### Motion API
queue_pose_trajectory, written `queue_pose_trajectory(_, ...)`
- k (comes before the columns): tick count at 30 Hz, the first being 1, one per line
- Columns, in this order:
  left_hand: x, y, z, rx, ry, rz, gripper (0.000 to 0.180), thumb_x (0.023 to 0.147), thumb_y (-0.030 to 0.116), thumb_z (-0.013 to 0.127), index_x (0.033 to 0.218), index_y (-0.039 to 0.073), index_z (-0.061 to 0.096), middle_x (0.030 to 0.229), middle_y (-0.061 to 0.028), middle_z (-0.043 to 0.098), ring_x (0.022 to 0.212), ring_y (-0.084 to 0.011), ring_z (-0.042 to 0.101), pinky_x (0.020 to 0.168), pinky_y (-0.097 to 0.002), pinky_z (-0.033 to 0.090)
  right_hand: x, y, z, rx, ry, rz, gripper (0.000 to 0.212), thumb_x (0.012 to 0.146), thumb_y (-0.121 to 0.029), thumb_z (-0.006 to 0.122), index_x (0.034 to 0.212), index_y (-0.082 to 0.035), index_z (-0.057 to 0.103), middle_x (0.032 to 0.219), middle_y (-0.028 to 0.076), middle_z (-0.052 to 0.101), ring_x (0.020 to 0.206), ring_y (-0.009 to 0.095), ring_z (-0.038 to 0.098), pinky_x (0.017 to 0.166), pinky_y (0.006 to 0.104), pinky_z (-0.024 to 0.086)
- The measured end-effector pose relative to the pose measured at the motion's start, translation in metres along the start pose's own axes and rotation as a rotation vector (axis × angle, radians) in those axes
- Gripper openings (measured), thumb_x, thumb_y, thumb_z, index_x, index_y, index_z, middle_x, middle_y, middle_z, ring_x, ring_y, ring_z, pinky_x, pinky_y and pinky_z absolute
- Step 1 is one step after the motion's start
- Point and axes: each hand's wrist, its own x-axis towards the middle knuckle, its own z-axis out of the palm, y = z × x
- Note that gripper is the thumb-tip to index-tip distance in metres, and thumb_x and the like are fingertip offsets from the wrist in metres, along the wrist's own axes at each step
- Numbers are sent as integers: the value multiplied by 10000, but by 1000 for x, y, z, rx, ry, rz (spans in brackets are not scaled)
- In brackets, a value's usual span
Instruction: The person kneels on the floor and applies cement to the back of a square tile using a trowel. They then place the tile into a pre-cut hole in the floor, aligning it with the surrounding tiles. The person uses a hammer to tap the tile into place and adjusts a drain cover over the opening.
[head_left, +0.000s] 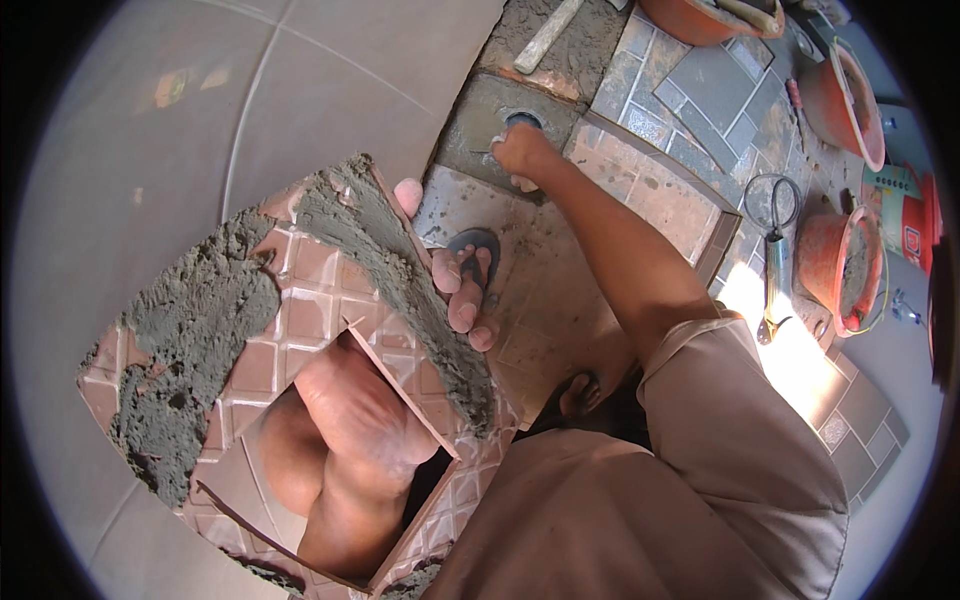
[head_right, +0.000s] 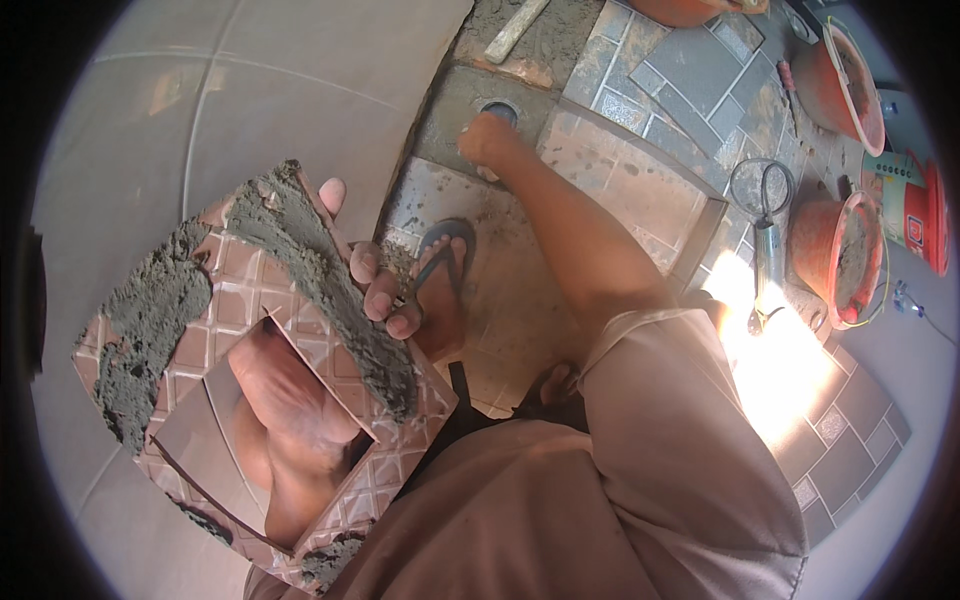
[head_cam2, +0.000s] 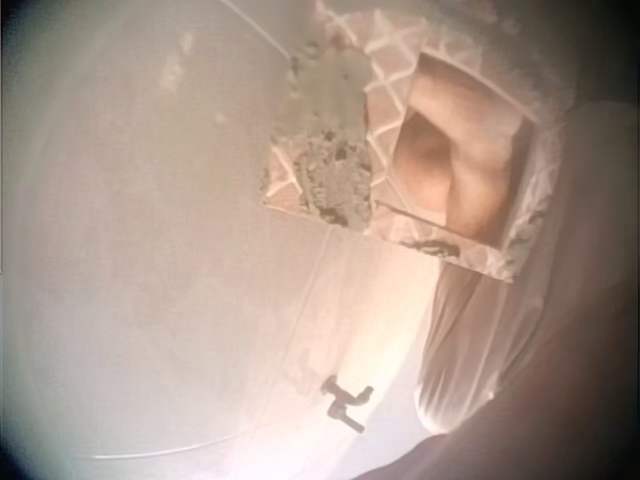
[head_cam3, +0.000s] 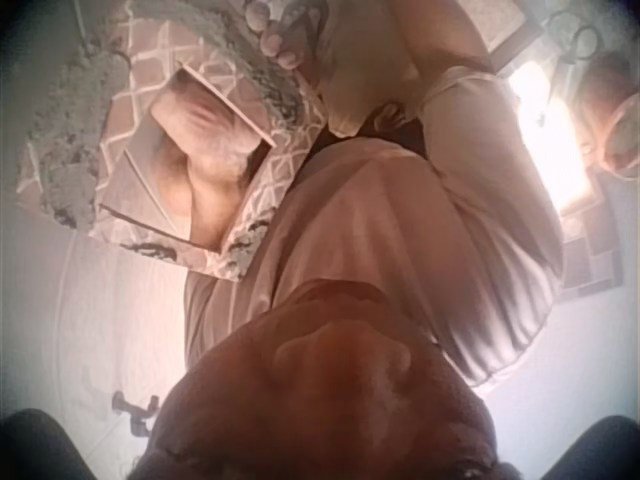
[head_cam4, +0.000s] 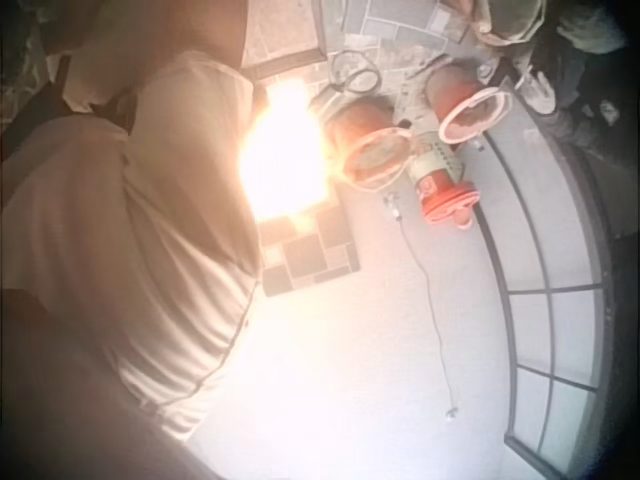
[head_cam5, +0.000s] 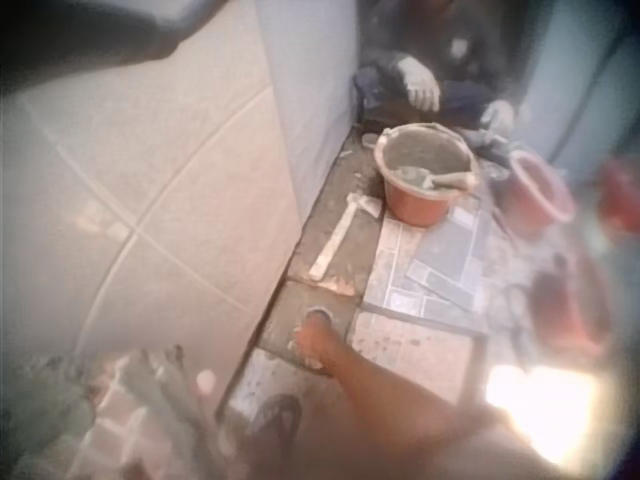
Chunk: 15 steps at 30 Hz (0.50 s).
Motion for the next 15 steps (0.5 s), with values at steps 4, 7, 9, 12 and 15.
queue_pose_trajectory(4,-1,-1,0,21,25,23,768,1075,609,461,1616,63,437,1083,-137,630,915,-259,579,826,-411,474,-10,5,9,56,144,-8,466,959,-342,623,1150,55,774,1158,318,750,1135,472,722,1042,488,562)
queue_pose_trajectory(7,-2,0,-5,-24,5,12,772,1074,611,463,1619,64,430,1087,-139,626,916,-259,581,825,-413,475,-14,-4,-3,-46,241,-40,431,966,-307,608,1125,55,781,1108,299,767,1094,468,737,1015,494,575)
queue_pose_trajectory(9,1,0,-8,-16,5,0,776,1074,613,464,1620,63,429,1090,-139,627,915,-261,582,823,-414,475,-10,-11,-23,-149,170,13,409,969,-280,602,1095,63,784,1057,278,783,1053,463,753,988,491,589)
queue_pose_trajectory(12,2,0,-7,11,13,2,775,1076,616,465,1615,61,437,1087,-139,629,913,-261,583,822,-416,476,-2,-23,-39,-132,48,40,394,968,-264,600,1062,70,787,1061,271,788,1040,443,763,960,483,600)
queue_pose_trajectory(15,0,2,-7,19,24,12,766,1079,613,464,1610,60,448,1077,-139,633,909,-260,585,823,-419,477,-17,-45,-52,-128,4,53,366,961,-237,603,1050,61,795,1086,262,788,1027,411,776,941,467,603)
